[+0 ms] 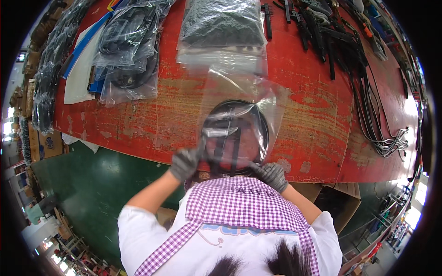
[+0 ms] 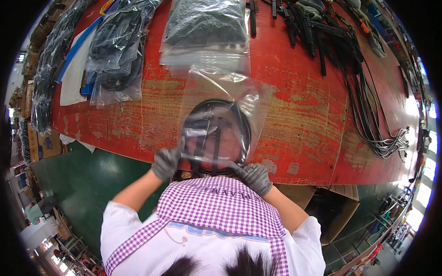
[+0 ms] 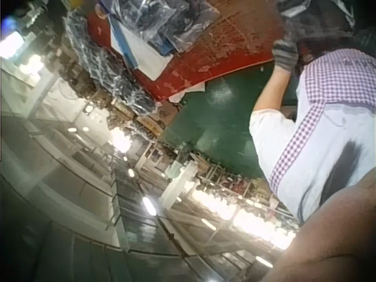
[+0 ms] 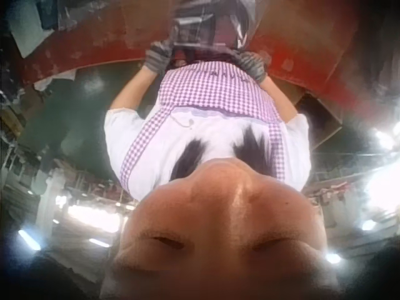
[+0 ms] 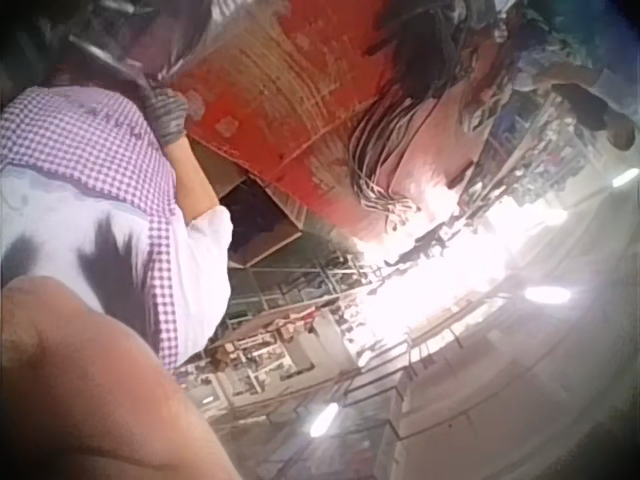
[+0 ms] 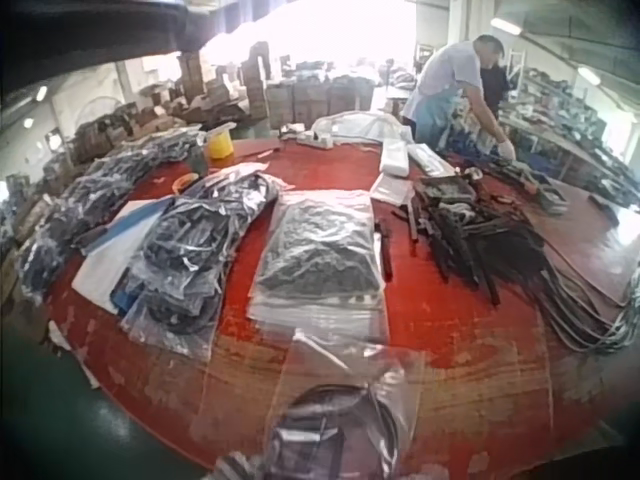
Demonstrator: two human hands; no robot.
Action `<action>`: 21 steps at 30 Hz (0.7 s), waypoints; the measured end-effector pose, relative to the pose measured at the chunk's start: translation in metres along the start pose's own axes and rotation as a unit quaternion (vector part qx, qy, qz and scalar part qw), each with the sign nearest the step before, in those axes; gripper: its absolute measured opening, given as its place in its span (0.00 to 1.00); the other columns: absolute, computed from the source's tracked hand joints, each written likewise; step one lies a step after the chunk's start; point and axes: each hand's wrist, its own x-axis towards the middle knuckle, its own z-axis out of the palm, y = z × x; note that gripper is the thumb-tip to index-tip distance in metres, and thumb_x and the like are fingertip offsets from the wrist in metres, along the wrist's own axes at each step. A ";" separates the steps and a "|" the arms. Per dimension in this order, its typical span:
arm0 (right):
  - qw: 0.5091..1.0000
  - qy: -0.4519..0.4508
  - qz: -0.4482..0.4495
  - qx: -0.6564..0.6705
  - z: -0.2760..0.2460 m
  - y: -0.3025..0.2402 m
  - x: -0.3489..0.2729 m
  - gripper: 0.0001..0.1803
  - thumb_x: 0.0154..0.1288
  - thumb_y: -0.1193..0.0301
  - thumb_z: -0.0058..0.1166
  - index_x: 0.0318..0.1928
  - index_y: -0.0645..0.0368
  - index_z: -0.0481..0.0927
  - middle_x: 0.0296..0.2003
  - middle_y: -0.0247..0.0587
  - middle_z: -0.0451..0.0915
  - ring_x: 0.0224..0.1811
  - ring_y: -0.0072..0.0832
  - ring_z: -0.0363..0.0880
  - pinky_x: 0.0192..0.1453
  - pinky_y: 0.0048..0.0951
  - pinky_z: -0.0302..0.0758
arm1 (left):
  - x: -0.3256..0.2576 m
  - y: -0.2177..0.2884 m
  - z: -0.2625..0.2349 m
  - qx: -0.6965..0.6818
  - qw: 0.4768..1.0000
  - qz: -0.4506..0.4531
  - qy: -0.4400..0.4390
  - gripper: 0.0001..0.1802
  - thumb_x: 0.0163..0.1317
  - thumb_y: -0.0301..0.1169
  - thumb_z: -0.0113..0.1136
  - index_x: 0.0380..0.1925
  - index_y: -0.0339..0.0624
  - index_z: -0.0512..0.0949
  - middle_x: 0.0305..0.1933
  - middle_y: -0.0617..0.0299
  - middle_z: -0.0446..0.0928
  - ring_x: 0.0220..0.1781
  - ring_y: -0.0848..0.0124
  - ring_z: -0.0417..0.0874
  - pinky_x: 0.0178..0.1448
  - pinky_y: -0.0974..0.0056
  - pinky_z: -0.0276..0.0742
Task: The person repeatedly picks up black cables from a pile on a red workbench, coils them into circular shapes, and places them into clear plastic bags. The person wears gloves and a checkered apron while performing this repetitive packaging task in a factory setting.
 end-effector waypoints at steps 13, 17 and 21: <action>0.894 0.236 -0.093 0.368 -0.240 0.021 0.075 0.14 0.47 0.83 0.48 0.36 0.63 0.81 0.18 0.34 0.75 0.18 0.15 0.71 0.22 0.19 0.67 | 0.024 -0.005 -0.251 -0.443 0.883 -0.059 0.143 0.09 0.55 0.21 0.53 0.35 0.39 0.78 0.24 0.61 0.78 0.23 0.75 0.77 0.28 0.69 0.73; 0.894 0.152 0.049 0.418 -0.282 0.008 0.103 0.15 0.48 0.80 0.48 0.39 0.62 0.81 0.16 0.29 0.73 0.17 0.13 0.69 0.21 0.19 0.66 | 0.063 -0.027 -0.287 -0.405 0.864 -0.269 0.131 0.09 0.56 0.26 0.53 0.38 0.41 0.77 0.21 0.62 0.75 0.19 0.76 0.70 0.27 0.69 0.71; 0.896 0.078 0.065 0.433 -0.283 0.029 0.205 0.14 0.53 0.75 0.49 0.41 0.60 0.81 0.18 0.28 0.73 0.19 0.11 0.68 0.23 0.17 0.67 | 0.108 -0.119 -0.253 -0.251 0.927 -0.266 0.078 0.10 0.57 0.29 0.51 0.36 0.41 0.78 0.26 0.57 0.78 0.26 0.71 0.76 0.35 0.67 0.73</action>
